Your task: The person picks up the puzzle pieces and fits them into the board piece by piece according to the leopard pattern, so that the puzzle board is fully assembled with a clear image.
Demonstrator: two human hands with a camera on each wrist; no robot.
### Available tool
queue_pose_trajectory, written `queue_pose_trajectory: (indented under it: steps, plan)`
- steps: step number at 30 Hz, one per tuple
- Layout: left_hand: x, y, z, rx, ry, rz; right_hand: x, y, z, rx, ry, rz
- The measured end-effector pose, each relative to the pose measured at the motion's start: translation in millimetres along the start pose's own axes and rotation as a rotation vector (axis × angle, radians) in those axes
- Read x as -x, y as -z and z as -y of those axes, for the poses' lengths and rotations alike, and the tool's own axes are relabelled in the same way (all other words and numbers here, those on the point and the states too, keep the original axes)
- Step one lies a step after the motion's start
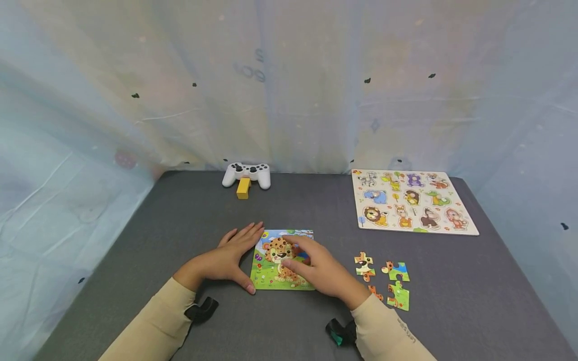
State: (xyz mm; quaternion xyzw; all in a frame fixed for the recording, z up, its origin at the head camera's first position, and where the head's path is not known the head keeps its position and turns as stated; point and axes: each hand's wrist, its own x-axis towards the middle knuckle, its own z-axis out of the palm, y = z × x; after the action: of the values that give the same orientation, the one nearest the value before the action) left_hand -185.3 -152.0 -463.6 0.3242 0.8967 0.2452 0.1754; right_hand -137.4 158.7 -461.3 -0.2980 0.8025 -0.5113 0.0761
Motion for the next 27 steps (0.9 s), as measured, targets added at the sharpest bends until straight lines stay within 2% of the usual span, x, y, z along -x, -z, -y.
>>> queue_pose_trajectory:
  steps: [5, 10, 22, 27]
  plan:
    - [-0.4, -1.7, 1.8, -0.005, 0.005, 0.005, 11.5, 11, -7, -0.139, 0.037, -0.027]
    - [-0.5, -2.0, 1.9, -0.009, 0.006, -0.003, 28.5, 31, -15, -0.245, 0.030, -0.038]
    - [-1.7, -1.1, -0.1, -0.005, 0.013, 0.011, 73.7, 93, -38, -0.404, 0.125, -0.088]
    - [-0.5, 0.0, 0.5, -0.002, 0.019, 0.010, 79.0, 101, -44, -0.416, 0.089, -0.109]
